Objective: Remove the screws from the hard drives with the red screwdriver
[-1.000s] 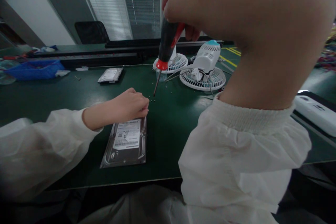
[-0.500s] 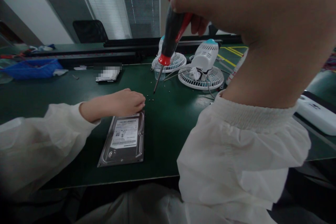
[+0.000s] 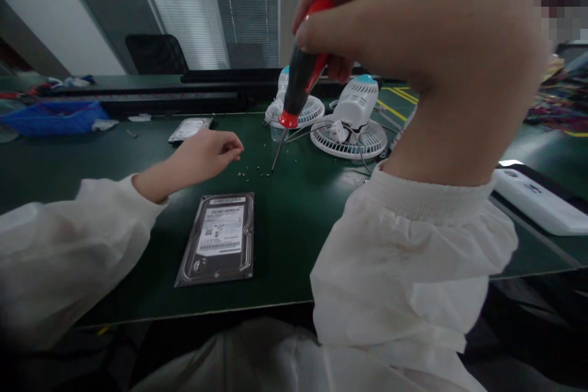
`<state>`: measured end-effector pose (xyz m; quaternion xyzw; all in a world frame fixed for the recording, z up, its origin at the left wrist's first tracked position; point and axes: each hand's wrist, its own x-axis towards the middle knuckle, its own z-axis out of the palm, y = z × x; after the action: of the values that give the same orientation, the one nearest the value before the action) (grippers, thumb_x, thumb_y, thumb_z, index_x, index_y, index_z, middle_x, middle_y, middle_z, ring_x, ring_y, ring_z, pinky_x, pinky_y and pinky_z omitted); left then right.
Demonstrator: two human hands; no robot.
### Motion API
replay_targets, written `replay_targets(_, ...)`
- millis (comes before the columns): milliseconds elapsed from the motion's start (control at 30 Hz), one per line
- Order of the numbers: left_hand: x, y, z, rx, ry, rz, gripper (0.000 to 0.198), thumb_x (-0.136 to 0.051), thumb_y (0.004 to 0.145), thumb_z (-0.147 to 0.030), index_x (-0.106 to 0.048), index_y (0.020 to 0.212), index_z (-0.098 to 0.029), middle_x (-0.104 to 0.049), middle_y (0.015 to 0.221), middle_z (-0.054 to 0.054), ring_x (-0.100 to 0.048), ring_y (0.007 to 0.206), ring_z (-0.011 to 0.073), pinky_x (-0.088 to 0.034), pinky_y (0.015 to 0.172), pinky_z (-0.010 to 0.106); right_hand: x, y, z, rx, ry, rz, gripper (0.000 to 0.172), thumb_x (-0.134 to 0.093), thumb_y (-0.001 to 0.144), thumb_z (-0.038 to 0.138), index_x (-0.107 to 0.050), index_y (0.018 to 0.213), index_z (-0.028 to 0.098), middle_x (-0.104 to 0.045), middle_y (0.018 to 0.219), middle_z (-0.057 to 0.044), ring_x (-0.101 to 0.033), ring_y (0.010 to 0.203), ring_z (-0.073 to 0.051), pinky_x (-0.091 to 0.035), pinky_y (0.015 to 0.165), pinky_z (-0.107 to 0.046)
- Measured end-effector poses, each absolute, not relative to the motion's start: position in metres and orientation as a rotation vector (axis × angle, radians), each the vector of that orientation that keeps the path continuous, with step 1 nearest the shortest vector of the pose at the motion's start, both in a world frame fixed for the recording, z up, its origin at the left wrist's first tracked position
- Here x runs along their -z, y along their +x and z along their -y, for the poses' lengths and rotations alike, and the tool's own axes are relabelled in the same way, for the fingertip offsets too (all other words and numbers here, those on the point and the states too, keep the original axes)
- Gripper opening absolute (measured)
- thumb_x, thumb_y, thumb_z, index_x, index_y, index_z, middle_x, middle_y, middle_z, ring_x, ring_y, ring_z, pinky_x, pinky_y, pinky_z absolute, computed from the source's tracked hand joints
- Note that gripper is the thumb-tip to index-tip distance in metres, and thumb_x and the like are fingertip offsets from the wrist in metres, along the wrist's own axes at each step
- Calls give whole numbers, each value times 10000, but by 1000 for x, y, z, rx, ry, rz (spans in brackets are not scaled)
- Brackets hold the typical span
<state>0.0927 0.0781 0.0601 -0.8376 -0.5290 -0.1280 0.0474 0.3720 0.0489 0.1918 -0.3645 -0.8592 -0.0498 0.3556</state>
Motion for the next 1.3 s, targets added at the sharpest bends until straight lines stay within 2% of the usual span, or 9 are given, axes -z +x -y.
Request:
replay_targets(133, -64, 93, -26, 287, -2518, 1455, 327, -427, 980, -286, -727, 927, -166, -773, 950, 104, -715, 869, 270, -480, 670, 344, -196, 350, -34, 163, -1107, 2166, 274, -618, 904, 384, -747, 1077, 216, -686, 829, 24, -616, 682, -40, -426, 532, -163)
replay_targets(233, -59, 96, 20, 86, -2497, 1372, 356, -419, 984, -276, -728, 838, -177, -757, 768, 108, -719, 711, 284, -428, 542, 346, -193, 334, -25, 95, -1056, 2061, 277, -574, 937, 294, -723, 1131, 163, -615, 793, 5, -573, 643, -32, -428, 512, -160)
replay_targets(300, -53, 101, 43, 0, -2603, 1234, 299, -461, 968, -219, -736, 855, -188, -764, 757, 99, -724, 668, 268, -413, 514, 337, -187, 326, -23, 37, -936, 2106, 302, -574, 948, 314, -700, 1140, 118, -581, 802, -16, -559, 636, -42, -454, 524, -183)
replay_targets(400, -45, 110, 62, -43, -2724, 1101, 255, -500, 971, -196, -741, 1048, -168, -772, 754, 93, -723, 608, 258, -387, 467, 327, -173, 318, -28, -20, -691, 2226, 388, -567, 949, 445, -684, 1097, 107, -623, 930, -63, -538, 647, -51, -445, 529, -212)
replay_targets(467, -40, 116, 66, -30, -2756, 1071, 301, -502, 994, -252, -720, 1153, -119, -774, 750, 114, -720, 585, 266, -390, 457, 331, -163, 315, -33, -20, -615, 2267, 422, -522, 961, 500, -678, 1080, 126, -644, 983, -73, -526, 663, -55, -413, 536, -221)
replay_targets(600, -35, 122, 67, -38, -2749, 1062, 412, -472, 1020, -331, -693, 1244, -65, -783, 761, 142, -720, 584, 273, -420, 467, 348, -146, 310, -36, -29, -604, 2259, 390, -467, 993, 472, -669, 1089, 152, -634, 894, -37, -505, 661, -57, -375, 568, -217)
replay_targets(767, -32, 123, 67, -7, -2750, 1077, 439, -452, 1024, -362, -711, 1225, -70, -781, 739, 135, -714, 572, 267, -432, 474, 352, -141, 307, -31, -58, -650, 2244, 311, -488, 993, 415, -679, 1064, 181, -631, 869, -10, -465, 633, -43, -363, 605, -221)
replay_targets(1167, -32, 123, 67, 9, -2746, 1094, 480, -395, 1036, -370, -696, 1236, -54, -775, 756, 156, -708, 573, 266, -448, 474, 356, -141, 304, -27, 30, -678, 2298, 323, -476, 998, 377, -683, 1079, 143, -631, 907, -28, -434, 672, -61, -316, 639, -253)
replay_targets(1300, -33, 124, 66, -14, -2749, 1090, 472, -392, 1033, -359, -713, 1197, -54, -770, 756, 149, -708, 571, 280, -451, 457, 372, -144, 304, -24, 100, -725, 2318, 370, -463, 995, 452, -674, 1032, 150, -618, 852, -30, -426, 635, -64, -331, 661, -267)
